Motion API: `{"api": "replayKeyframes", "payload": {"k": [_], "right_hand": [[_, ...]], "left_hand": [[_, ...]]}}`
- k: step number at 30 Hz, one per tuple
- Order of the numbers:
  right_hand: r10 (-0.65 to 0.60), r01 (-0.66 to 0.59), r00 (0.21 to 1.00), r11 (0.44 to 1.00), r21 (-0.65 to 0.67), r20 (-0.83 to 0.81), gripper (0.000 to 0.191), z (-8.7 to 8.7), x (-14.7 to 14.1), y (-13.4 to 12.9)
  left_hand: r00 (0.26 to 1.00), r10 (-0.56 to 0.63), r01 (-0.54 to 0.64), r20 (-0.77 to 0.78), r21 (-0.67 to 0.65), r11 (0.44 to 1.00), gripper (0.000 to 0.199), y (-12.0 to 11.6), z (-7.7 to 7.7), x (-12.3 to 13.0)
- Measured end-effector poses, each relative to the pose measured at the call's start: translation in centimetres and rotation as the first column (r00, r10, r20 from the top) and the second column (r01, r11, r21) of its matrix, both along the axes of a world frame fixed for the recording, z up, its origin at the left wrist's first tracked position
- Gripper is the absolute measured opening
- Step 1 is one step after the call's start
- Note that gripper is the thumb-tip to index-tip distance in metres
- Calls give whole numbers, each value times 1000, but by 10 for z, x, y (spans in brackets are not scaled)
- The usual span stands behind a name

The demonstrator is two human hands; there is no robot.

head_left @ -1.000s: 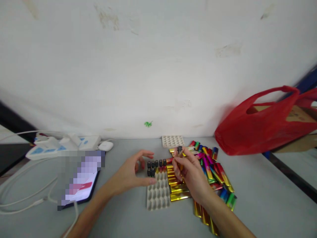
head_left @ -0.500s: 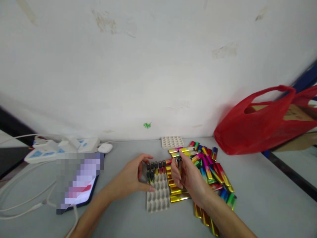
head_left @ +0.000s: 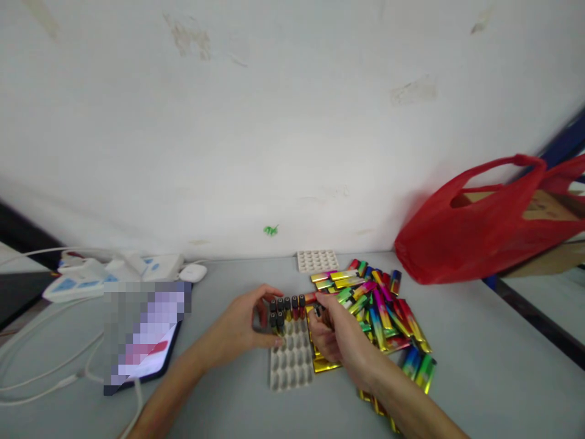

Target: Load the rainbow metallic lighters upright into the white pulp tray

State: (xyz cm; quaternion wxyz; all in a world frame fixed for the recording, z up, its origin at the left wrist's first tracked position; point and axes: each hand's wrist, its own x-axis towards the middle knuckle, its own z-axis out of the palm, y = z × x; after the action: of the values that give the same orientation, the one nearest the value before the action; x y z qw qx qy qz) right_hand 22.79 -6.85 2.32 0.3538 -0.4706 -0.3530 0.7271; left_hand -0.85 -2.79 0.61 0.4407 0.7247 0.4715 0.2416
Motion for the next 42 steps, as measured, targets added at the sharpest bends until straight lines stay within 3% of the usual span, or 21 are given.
{"api": "replayKeyframes", "payload": {"k": [4,13,21,29,42], "right_hand": [[13,-14,1000,997,79,22,57,1,-1,-2],[29,-28,1000,994,107,0,57,2,-2,-8],[-1,1,1000,998,62,-3,47,1,-3,-10],[-1,1,1000,999,-45,-4,58,6,-3,-4],[-16,16,1000,1000,-17,-19,54,-3,-6,-8]], "left_hand": [[1000,16,-15,-25,33,999,69,0,3,2],[1000,24,-23,-13,24,999,66,2,-3,2],[1000,30,-30,-8,29,999,69,2,-3,2],[998,36,-35,-56,16,999,69,2,2,3],[999,30,-30,-42,20,999,61,0,3,4]]}}
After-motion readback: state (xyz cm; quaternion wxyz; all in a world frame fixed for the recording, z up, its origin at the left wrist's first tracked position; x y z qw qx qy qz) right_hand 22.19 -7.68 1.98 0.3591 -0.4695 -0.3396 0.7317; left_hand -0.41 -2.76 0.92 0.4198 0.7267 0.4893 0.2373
